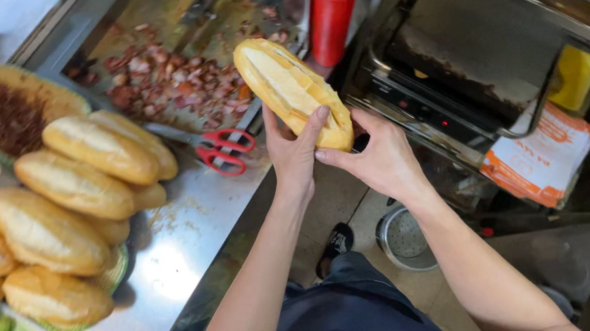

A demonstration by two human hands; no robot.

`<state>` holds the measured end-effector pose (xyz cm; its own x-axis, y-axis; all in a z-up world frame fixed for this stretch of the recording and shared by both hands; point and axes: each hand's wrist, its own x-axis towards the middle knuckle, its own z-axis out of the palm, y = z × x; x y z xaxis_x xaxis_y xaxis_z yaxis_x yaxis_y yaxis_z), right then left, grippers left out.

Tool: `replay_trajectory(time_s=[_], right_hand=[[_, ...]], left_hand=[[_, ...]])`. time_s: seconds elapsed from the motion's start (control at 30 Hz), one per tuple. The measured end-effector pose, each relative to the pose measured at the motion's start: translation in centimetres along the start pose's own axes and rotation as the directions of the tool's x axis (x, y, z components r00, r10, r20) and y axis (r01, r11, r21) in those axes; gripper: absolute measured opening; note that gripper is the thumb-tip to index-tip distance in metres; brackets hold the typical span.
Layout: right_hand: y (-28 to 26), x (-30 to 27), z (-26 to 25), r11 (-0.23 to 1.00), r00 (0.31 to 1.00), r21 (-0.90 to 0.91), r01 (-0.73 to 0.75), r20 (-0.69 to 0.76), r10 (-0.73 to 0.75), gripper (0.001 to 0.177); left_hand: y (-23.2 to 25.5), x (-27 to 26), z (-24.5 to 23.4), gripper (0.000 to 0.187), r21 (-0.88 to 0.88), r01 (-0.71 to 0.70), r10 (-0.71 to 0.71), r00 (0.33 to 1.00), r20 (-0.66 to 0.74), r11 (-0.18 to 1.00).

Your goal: The person assembles multiple baguette sandwiches at a food stall. They slice the bread, add fillings including sliced meats, pickled vegetables, and sauces, then wrap each sandwich in paper and place it into a plastic bag for delivery.

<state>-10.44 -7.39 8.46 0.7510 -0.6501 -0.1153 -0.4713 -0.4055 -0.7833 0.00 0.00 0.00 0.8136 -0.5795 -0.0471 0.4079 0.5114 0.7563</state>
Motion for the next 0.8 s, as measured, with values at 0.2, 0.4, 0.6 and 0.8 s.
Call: replay_trajectory(time_s=[0.2, 0.4, 0.6, 0.8], right_hand=[[10.6, -0.4, -4.7, 0.985, 0.984, 0.118, -0.129, -0.108, 0.142, 0.067], [18.3, -1.0, -4.9, 0.762, 0.909, 0.605, -0.232, -0.145, 0.392, 0.06], [24.6, -2.2, -4.2, 0.647, 0.762, 0.699, -0.304, -0.229, 0.605, 0.056], [29.2, -6.2, -0.3, 0.575, 0.774, 0.753, -0.32, -0.142, 0.617, 0.052]], left_hand=[[-7.4, 0.6, 5.6, 0.092, 0.186, 0.262, -0.29, 0.947, 0.141, 0.947], [-15.9, 2.6, 7.0, 0.083, 0.358, 0.353, -0.471, 0.817, 0.331, 0.864], [-23.5, 12.3, 5.9, 0.068, 0.743, -0.185, -0.278, 0.848, 0.452, 0.643], [-27.5, 19.3, 6.2, 0.069, 0.558, -0.803, -0.566, 0.565, 0.6, -0.21]])
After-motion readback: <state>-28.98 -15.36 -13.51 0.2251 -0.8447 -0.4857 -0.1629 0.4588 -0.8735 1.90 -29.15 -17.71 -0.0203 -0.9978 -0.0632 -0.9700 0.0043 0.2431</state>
